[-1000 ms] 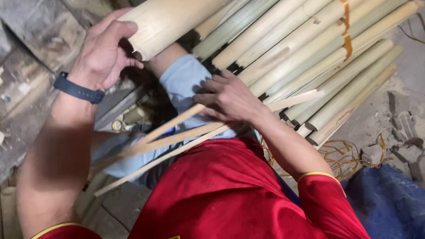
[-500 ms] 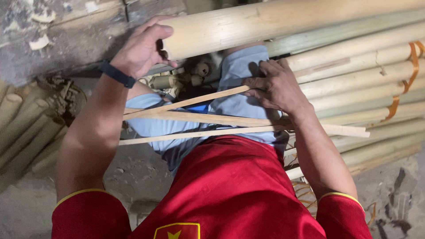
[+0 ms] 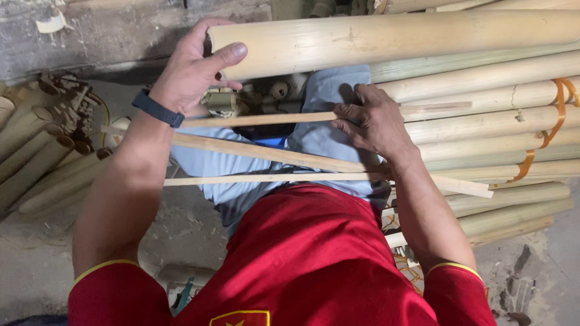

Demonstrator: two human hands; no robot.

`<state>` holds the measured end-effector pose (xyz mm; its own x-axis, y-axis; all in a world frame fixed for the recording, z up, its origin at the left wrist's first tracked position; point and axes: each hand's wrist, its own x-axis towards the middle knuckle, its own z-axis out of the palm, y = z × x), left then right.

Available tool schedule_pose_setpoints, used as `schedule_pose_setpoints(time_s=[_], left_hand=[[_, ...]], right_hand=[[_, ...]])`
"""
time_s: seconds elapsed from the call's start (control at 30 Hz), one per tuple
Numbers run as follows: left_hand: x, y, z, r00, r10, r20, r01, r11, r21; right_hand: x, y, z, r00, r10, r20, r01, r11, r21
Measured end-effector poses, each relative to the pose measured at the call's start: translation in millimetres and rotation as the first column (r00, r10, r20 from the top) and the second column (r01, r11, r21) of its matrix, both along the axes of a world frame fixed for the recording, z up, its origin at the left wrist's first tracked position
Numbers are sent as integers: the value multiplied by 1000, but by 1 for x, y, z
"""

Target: The person repeatedly feeds bamboo poles through a fixed blade on a wooden bench to shape the ends. They handle each pole one at a time, rotate it, and push it through the cutter, then set the finished pieces aside in a growing stack.

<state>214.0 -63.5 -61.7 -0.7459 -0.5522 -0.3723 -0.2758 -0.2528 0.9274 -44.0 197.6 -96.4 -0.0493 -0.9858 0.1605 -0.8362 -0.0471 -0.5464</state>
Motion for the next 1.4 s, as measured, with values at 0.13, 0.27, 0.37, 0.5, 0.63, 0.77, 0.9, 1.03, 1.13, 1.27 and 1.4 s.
schedule_pose_setpoints(time_s=[0.13, 0.27, 0.37, 0.5, 0.63, 0.77, 0.9, 1.03, 1.13, 1.27, 1.4], left_hand=[[3, 0, -1, 1000, 18, 24, -17, 999, -46], [7, 1, -2, 1000, 8, 24, -7, 999, -53], [10, 1, -3, 999, 0, 36, -1, 1000, 26], [13, 1, -4, 999, -30, 43, 29, 999, 16], [15, -1, -5, 997, -34, 65, 33, 999, 7], [17, -3, -9, 997, -53, 48, 51, 998, 28], [26, -13, -9, 1000, -12, -9, 13, 999, 38], [55, -42, 10, 999, 18, -47, -19, 1000, -16], [77, -58, 28, 996, 14, 90, -1, 989, -151], [90, -56, 43, 969, 52, 241, -19, 991, -136], [90, -42, 38, 979, 161, 123, -158, 987, -35]], right_hand=[[9, 4, -3, 998, -63, 15, 62, 996, 61], [19, 3, 5, 1000, -10, -14, 11, 998, 61], [37, -1, 10, 999, 40, -21, -37, 990, 135], [65, -14, 5, 997, 78, -3, -76, 971, 228], [89, -36, -2, 962, 264, 69, -272, 912, 306], [96, -45, 0, 908, 409, 90, -415, 849, 327], [25, -23, 10, 965, 238, 106, -243, 969, 38], [-86, 22, 13, 991, -56, 120, 52, 998, 39], [-137, 45, 15, 984, -175, -6, 175, 984, -24], [-164, 28, 16, 969, -215, -121, 213, 977, -23], [-165, -10, 10, 996, -87, -32, 84, 995, -62]])
